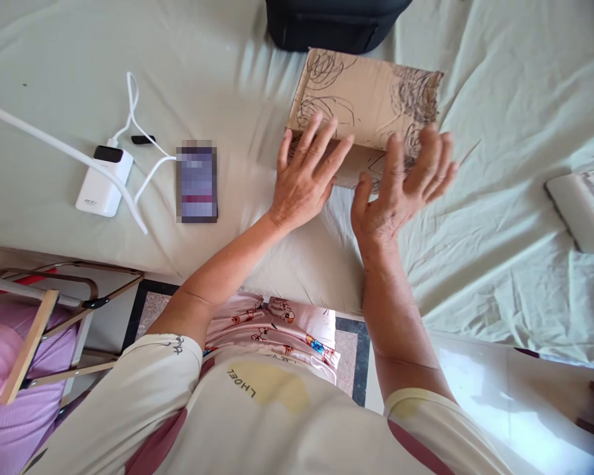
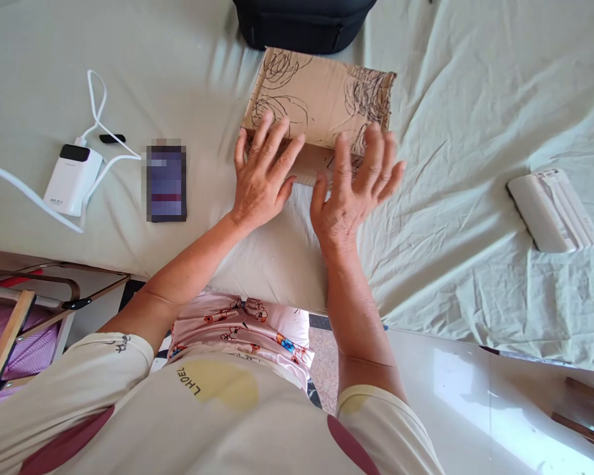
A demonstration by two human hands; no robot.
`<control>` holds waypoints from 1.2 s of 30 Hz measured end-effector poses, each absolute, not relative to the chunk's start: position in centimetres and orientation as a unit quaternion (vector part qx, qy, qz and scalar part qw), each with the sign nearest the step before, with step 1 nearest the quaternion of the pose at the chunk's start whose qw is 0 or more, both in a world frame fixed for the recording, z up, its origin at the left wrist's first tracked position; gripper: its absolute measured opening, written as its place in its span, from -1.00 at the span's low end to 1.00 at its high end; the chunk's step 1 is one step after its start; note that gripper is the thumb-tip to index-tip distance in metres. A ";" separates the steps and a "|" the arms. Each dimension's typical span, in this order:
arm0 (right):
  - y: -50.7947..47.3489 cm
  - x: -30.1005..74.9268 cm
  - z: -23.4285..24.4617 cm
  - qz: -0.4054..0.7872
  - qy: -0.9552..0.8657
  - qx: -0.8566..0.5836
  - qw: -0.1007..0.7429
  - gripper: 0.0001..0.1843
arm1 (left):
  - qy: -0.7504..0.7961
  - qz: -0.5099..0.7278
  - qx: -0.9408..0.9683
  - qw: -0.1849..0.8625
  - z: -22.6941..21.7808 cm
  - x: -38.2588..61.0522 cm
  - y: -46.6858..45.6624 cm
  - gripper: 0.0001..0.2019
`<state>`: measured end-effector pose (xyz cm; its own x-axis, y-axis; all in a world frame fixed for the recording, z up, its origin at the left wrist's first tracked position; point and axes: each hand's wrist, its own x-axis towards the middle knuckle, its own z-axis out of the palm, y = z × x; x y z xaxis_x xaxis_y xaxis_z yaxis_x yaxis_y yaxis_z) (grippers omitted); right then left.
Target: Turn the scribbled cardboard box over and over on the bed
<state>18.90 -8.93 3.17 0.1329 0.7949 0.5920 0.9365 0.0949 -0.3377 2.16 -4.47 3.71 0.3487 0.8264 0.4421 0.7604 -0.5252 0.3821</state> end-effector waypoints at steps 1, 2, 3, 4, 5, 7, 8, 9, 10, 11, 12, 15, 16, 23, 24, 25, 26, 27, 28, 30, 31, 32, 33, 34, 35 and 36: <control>-9.1 18.2 3.3 -0.087 -0.663 -0.667 0.330 -0.41 | 0.481 0.296 0.824 0.044 3.8 2.4 -4.7 -0.43; -9.1 17.6 3.4 -0.071 -0.672 -0.669 0.311 -0.41 | 0.480 0.293 0.826 0.039 3.8 2.6 -4.9 -0.44; -9.1 17.2 3.4 -0.057 -0.677 -0.670 0.299 -0.40 | 0.480 0.292 0.826 0.039 3.8 2.8 -4.9 -0.45; -9.1 17.0 3.4 -0.044 -0.679 -0.673 0.291 -0.39 | 0.482 0.292 0.825 0.042 3.9 2.8 -4.9 -0.46; -9.0 16.9 3.3 -0.034 -0.678 -0.676 0.288 -0.38 | 0.484 0.291 0.824 0.046 3.9 2.8 -4.9 -0.46; -8.9 17.1 3.3 -0.024 -0.671 -0.680 0.293 -0.38 | 0.489 0.290 0.821 0.047 4.0 2.7 -4.8 -0.45; -8.9 17.3 3.3 -0.022 -0.667 -0.682 0.299 -0.39 | 0.491 0.291 0.819 0.046 4.0 2.6 -4.8 -0.44; -8.9 17.6 3.4 -0.021 -0.662 -0.683 0.307 -0.40 | 0.494 0.295 0.817 0.045 3.9 2.5 -4.7 -0.44; -8.8 17.9 3.5 -0.020 -0.658 -0.683 0.317 -0.42 | 0.497 0.300 0.813 0.046 3.8 2.3 -4.5 -0.44; -8.8 18.3 3.6 -0.017 -0.653 -0.683 0.328 -0.44 | 0.500 0.308 0.808 0.049 3.6 2.1 -4.3 -0.44; -8.7 18.8 3.6 -0.015 -0.647 -0.681 0.342 -0.45 | 0.502 0.318 0.802 0.053 3.3 1.8 -3.9 -0.45; -8.2 20.3 3.2 -0.017 -0.633 -0.667 0.392 -0.52 | 0.503 0.361 0.781 0.076 2.0 0.7 -2.7 -0.47; -8.0 20.8 2.9 -0.021 -0.628 -0.663 0.406 -0.53 | 0.503 0.376 0.774 0.086 1.6 0.3 -2.2 -0.48; -6.6 22.9 0.2 -0.034 -0.623 -0.621 0.474 -0.39 | 0.539 0.403 0.729 0.123 0.4 -0.9 -0.8 -0.47; -6.6 22.8 0.1 -0.033 -0.627 -0.618 0.473 -0.35 | 0.538 0.397 0.732 0.128 0.2 -0.8 -0.8 -0.45; -6.6 22.6 0.1 -0.030 -0.628 -0.623 0.466 -0.32 | 0.534 0.392 0.737 0.132 0.0 -0.8 -0.8 -0.43; -6.8 22.3 0.3 -0.024 -0.625 -0.633 0.456 -0.29 | 0.531 0.388 0.741 0.133 -0.2 -0.7 -0.8 -0.41; -6.9 21.9 0.7 -0.017 -0.620 -0.643 0.449 -0.26 | 0.530 0.385 0.744 0.133 -0.5 -0.7 -0.8 -0.38; -7.1 21.4 1.1 -0.005 -0.615 -0.654 0.440 -0.23 | 0.531 0.382 0.745 0.131 -0.7 -0.6 -0.8 -0.36; -7.6 20.5 2.1 0.026 -0.608 -0.672 0.421 -0.16 | 0.534 0.371 0.749 0.132 -1.1 -0.5 -0.8 -0.32; -7.8 20.1 2.6 0.042 -0.608 -0.682 0.404 -0.12 | 0.533 0.366 0.751 0.135 -1.2 -0.4 -0.8 -0.30; -8.0 19.7 3.1 0.056 -0.610 -0.690 0.385 -0.07 | 0.529 0.364 0.753 0.140 -1.2 -0.3 -0.8 -0.28; -8.2 19.4 3.4 0.068 -0.613 -0.697 0.366 -0.04 | 0.525 0.366 0.755 0.144 -1.3 -0.3 -0.9 -0.27; -8.3 19.2 3.6 0.079 -0.616 -0.702 0.350 -0.01 | 0.522 0.369 0.755 0.147 -1.3 -0.2 -0.9 -0.26; -8.3 19.1 3.7 0.087 -0.618 -0.703 0.342 0.01 | 0.520 0.371 0.755 0.147 -1.3 -0.2 -0.9 -0.26; -8.3 19.0 3.8 0.093 -0.619 -0.703 0.339 0.02 | 0.521 0.372 0.755 0.146 -1.3 -0.2 -0.9 -0.26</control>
